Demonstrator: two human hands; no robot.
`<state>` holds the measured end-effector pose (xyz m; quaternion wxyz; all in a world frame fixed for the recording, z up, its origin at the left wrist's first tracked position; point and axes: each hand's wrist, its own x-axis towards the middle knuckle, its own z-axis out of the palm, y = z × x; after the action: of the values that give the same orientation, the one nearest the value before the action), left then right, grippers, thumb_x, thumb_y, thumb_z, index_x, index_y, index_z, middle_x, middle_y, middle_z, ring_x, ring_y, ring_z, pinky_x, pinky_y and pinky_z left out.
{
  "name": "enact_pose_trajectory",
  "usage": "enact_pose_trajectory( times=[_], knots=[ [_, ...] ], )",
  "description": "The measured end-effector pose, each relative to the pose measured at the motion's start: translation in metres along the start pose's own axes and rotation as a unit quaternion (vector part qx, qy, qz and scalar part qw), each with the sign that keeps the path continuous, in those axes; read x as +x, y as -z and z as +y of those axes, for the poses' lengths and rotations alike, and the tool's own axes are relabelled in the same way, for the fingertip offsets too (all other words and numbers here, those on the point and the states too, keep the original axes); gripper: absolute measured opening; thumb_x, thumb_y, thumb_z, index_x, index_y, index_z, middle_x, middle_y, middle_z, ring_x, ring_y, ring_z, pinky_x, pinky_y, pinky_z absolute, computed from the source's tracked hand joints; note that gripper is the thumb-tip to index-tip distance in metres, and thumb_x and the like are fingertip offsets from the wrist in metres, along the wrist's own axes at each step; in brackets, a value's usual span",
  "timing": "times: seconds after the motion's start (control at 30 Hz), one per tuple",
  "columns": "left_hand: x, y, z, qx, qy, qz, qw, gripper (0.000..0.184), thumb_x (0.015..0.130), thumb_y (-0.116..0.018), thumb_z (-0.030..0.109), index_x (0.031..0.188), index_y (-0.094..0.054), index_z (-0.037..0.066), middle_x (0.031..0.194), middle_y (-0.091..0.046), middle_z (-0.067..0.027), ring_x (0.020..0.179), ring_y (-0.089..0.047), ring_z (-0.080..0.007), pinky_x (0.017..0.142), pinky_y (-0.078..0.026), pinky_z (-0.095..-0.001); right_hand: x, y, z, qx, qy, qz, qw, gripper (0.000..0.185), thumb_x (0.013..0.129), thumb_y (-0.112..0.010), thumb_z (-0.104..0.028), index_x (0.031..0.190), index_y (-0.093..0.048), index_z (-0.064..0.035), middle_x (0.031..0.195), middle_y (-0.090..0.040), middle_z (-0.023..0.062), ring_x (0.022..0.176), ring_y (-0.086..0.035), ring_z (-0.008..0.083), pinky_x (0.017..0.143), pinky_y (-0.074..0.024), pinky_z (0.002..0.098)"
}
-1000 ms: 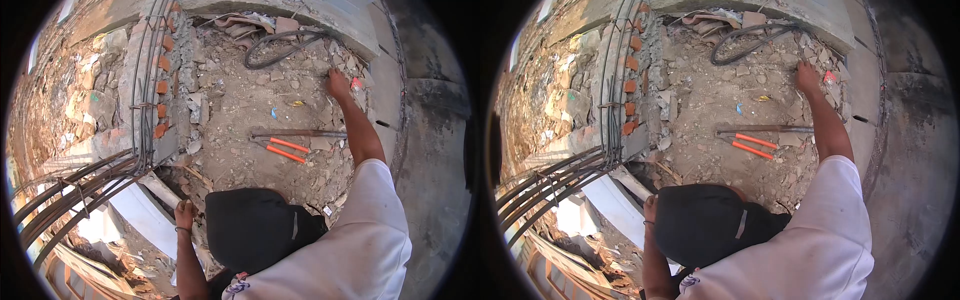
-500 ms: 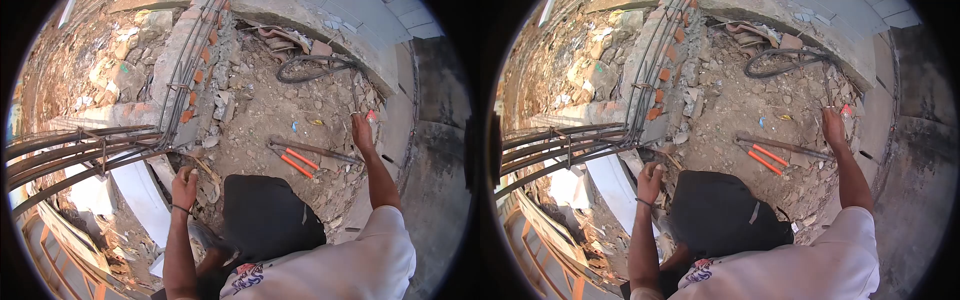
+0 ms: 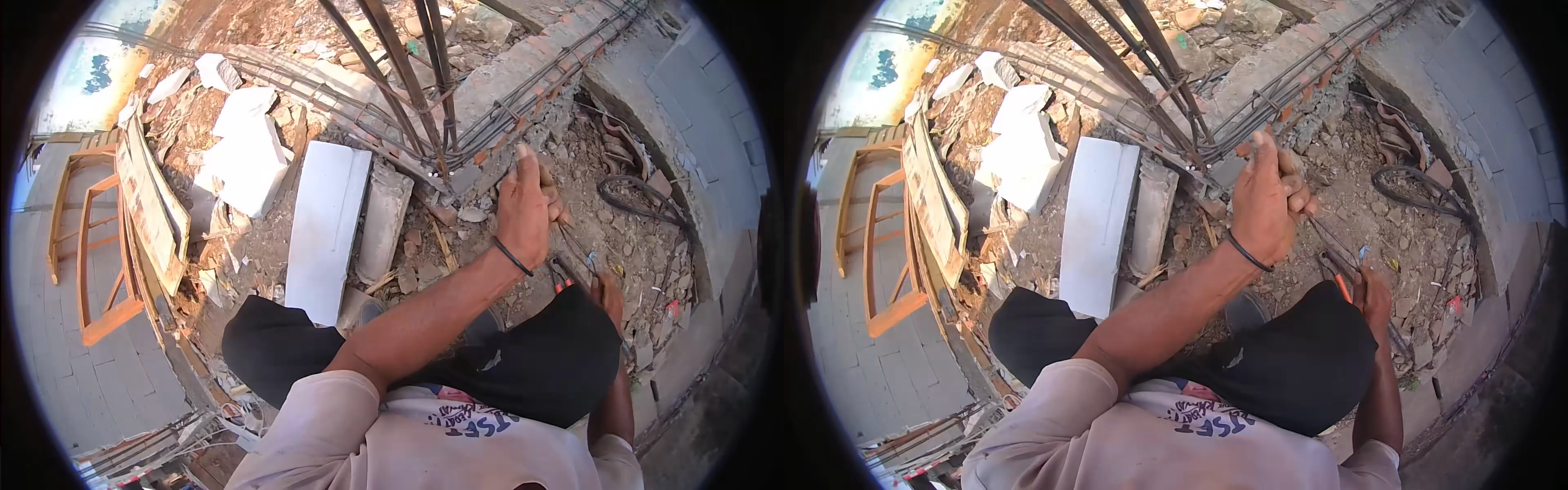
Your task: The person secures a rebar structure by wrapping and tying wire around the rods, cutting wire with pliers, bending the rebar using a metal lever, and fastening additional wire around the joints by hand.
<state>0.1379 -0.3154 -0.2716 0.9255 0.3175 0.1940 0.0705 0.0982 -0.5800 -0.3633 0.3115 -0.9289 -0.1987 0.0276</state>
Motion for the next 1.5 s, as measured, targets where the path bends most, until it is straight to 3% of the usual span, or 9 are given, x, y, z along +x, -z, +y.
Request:
enact_pose_trajectory(
  times=[0.13, 0.3, 0.5, 0.57, 0.77, 1.07, 1.17, 1.3, 1.5],
  knots=[
    [-0.013, 0.018, 0.023, -0.053, -0.009, 0.014, 0.998, 0.054, 0.103, -0.039, 0.062, 0.075, -0.037, 0.015, 0.057, -0.029, 0.0037, 0.044, -0.033, -0.0112, 0.043, -0.034, -0.0314, 0.010, 0.005, -0.030, -0.023, 0.076, -0.021, 0.997, 0.027, 0.101, -0.058, -0.019, 0.118, -0.058, 0.0019, 0.097, -0.065, 0.0141, 0.084, -0.065, 0.0289, 0.076, -0.0492, 0.0363],
    [-0.023, 0.032, 0.040, -0.145, 0.000, -0.030, 0.989, 0.055, 0.103, -0.038, 0.063, 0.076, -0.037, 0.015, 0.058, -0.034, 0.0017, 0.047, -0.038, -0.0125, 0.046, -0.036, -0.0320, 0.087, 0.037, -0.196, 0.307, -0.067, -0.264, 0.912, 0.028, 0.102, -0.056, -0.024, 0.113, -0.060, 0.0017, 0.097, -0.066, 0.0128, 0.092, -0.064, 0.0201, 0.082, -0.0499, 0.0385],
    [0.011, 0.128, 0.068, -0.115, -0.162, 0.110, 0.974, 0.059, 0.101, -0.043, 0.063, 0.107, -0.054, 0.006, 0.087, -0.060, -0.0056, 0.075, -0.059, -0.0181, 0.063, -0.049, -0.0351, 0.130, -0.005, -0.279, -0.038, 0.090, -0.216, 0.972, 0.023, 0.102, -0.053, -0.020, 0.108, -0.059, 0.0016, 0.093, -0.063, 0.0221, 0.086, -0.064, 0.0343, 0.078, -0.0478, 0.0449],
    [0.035, 0.182, 0.065, -0.150, -0.082, 0.215, 0.962, 0.052, 0.102, -0.049, 0.055, 0.113, -0.054, 0.005, 0.094, -0.063, -0.0056, 0.077, -0.063, -0.0185, 0.062, -0.053, -0.0342, 0.133, -0.015, -0.294, -0.079, 0.092, -0.226, 0.967, 0.022, 0.101, -0.053, -0.018, 0.109, -0.059, 0.0014, 0.094, -0.063, 0.0245, 0.088, -0.064, 0.0386, 0.079, -0.0479, 0.0462],
    [0.072, 0.236, 0.057, -0.093, -0.008, 0.167, 0.982, 0.039, 0.097, -0.068, 0.024, 0.128, -0.056, 0.003, 0.098, -0.063, -0.0064, 0.072, -0.067, -0.0195, 0.054, -0.057, -0.0340, 0.140, -0.052, -0.322, -0.292, 0.121, -0.184, 0.931, 0.022, 0.094, -0.054, -0.011, 0.114, -0.062, -0.0031, 0.088, -0.068, 0.0226, 0.084, -0.066, 0.0439, 0.076, -0.0516, 0.0528],
    [0.039, 0.232, 0.065, -0.110, 0.011, 0.200, 0.974, 0.039, 0.098, -0.063, 0.045, 0.104, -0.060, 0.007, 0.083, -0.062, -0.0048, 0.053, -0.056, -0.0118, 0.040, -0.039, -0.0282, 0.145, -0.104, -0.341, -0.284, 0.077, -0.136, 0.946, 0.026, 0.091, -0.057, -0.013, 0.114, -0.069, -0.0088, 0.086, -0.069, 0.0245, 0.081, -0.068, 0.0420, 0.076, -0.0533, 0.0521],
    [0.028, 0.224, 0.064, -0.147, 0.070, 0.023, 0.986, 0.021, 0.095, -0.071, 0.032, 0.098, -0.059, 0.015, 0.065, -0.058, 0.0004, 0.049, -0.052, -0.0103, 0.040, -0.039, -0.0280, 0.138, -0.113, -0.343, -0.263, 0.018, -0.175, 0.949, 0.027, 0.092, -0.057, -0.010, 0.115, -0.069, -0.0057, 0.095, -0.070, 0.0240, 0.090, -0.067, 0.0431, 0.081, -0.0530, 0.0509],
    [0.030, 0.262, 0.060, -0.264, 0.158, -0.082, 0.948, 0.009, 0.096, -0.069, 0.018, 0.101, -0.061, 0.016, 0.072, -0.064, -0.0011, 0.055, -0.056, -0.0094, 0.049, -0.045, -0.0266, 0.131, -0.121, -0.310, -0.202, 0.053, -0.181, 0.961, 0.028, 0.091, -0.056, -0.009, 0.115, -0.068, -0.0022, 0.101, -0.069, 0.0241, 0.092, -0.068, 0.0401, 0.082, -0.0530, 0.0463],
    [0.034, 0.285, 0.058, -0.284, 0.188, -0.150, 0.928, 0.007, 0.099, -0.064, 0.016, 0.104, -0.064, 0.011, 0.080, -0.069, -0.0033, 0.062, -0.061, -0.0111, 0.053, -0.048, -0.0279, 0.127, -0.127, -0.303, -0.026, -0.091, -0.222, 0.970, 0.025, 0.092, -0.059, -0.015, 0.112, -0.068, -0.0024, 0.102, -0.069, 0.0231, 0.095, -0.068, 0.0381, 0.083, -0.0516, 0.0433]
  ],
)
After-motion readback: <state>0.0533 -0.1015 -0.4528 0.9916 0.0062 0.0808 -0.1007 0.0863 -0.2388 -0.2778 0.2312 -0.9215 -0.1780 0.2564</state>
